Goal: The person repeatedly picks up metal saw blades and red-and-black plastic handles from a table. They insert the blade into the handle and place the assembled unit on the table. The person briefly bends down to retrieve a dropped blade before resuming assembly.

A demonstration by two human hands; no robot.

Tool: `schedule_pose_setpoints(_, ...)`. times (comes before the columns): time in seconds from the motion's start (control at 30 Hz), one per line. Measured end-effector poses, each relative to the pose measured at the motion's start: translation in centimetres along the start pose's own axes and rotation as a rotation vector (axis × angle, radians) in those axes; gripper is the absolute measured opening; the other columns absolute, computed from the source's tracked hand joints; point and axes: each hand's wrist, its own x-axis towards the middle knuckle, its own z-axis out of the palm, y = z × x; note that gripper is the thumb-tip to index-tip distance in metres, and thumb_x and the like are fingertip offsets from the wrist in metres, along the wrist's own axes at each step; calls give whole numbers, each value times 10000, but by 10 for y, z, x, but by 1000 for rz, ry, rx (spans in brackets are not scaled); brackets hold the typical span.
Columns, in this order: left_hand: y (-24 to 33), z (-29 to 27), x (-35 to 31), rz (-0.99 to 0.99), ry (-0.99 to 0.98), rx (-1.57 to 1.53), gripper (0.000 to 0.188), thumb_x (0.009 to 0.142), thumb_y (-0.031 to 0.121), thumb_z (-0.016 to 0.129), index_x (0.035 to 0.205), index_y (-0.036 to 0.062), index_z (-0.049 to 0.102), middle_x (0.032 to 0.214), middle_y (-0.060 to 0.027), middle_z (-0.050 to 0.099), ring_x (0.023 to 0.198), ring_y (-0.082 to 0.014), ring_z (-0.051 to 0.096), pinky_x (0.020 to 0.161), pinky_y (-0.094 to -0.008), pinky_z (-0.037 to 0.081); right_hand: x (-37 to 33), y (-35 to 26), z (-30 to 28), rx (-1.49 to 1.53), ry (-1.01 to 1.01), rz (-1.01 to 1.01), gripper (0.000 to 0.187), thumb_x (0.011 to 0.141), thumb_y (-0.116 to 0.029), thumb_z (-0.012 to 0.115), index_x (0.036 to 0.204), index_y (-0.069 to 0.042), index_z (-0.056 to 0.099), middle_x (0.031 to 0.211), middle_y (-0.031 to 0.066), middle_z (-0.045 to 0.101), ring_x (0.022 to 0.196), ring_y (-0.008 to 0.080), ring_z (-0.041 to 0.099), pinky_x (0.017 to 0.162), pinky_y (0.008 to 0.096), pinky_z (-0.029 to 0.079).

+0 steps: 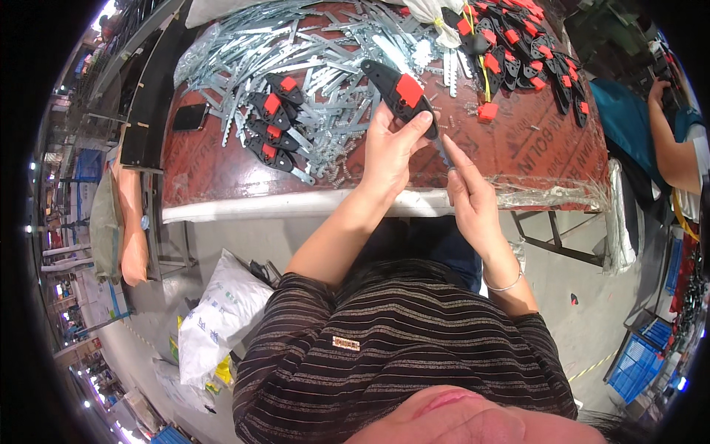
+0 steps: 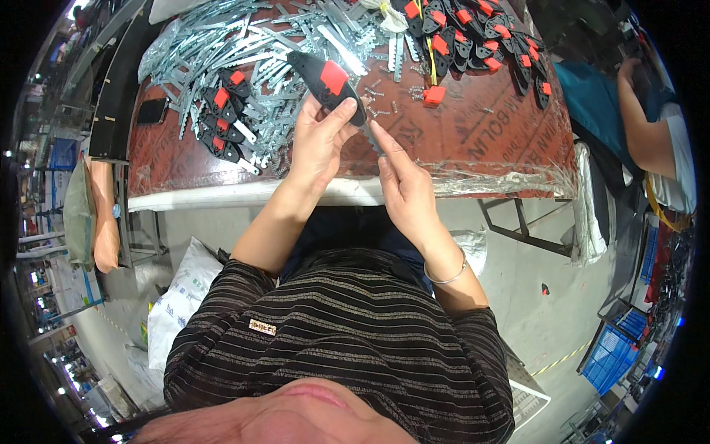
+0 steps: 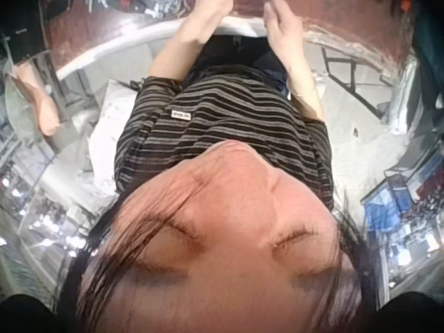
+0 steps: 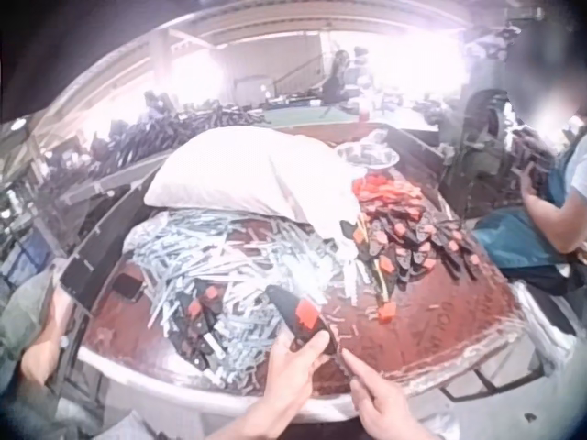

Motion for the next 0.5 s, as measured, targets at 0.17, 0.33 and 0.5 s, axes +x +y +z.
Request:
schedule_pose_setpoints(0.17, 6, -2, -11, -14, 22, 55, 283, 852, 14, 585, 1116, 55, 493, 963, -36, 588, 883, -138, 612, 760, -308, 542, 1, -7, -3, 78, -103, 174, 409, 910, -38, 444, 1317, -83, 451, 1188, 138, 582, 975, 210, 588, 801, 276, 461)
schedule_pose_setpoints(0.33, 2, -4, -16, -32, -45, 41, 305, 829, 41, 631, 1105, 78, 507, 938, -1, 586, 840, -83, 586, 707, -262, 523, 4, -6, 8, -113, 40, -95, 402, 921, -58, 444, 1323, -67, 439, 1214, 123, 573, 1010, 218, 601, 829, 281, 462)
schedule_pose_setpoints(0.5, 8, -17, -1, -72, -136, -188, 414, 944, 340, 432, 1209, 26, 477, 1094, -93, 558, 1029, -240, 564, 897, -425, 465, 3, -9, 4, 164, -73, 25, 410, 926, -61, 451, 1336, -54, 425, 963, 5, 569, 672, 62, 452, 618, 199, 394)
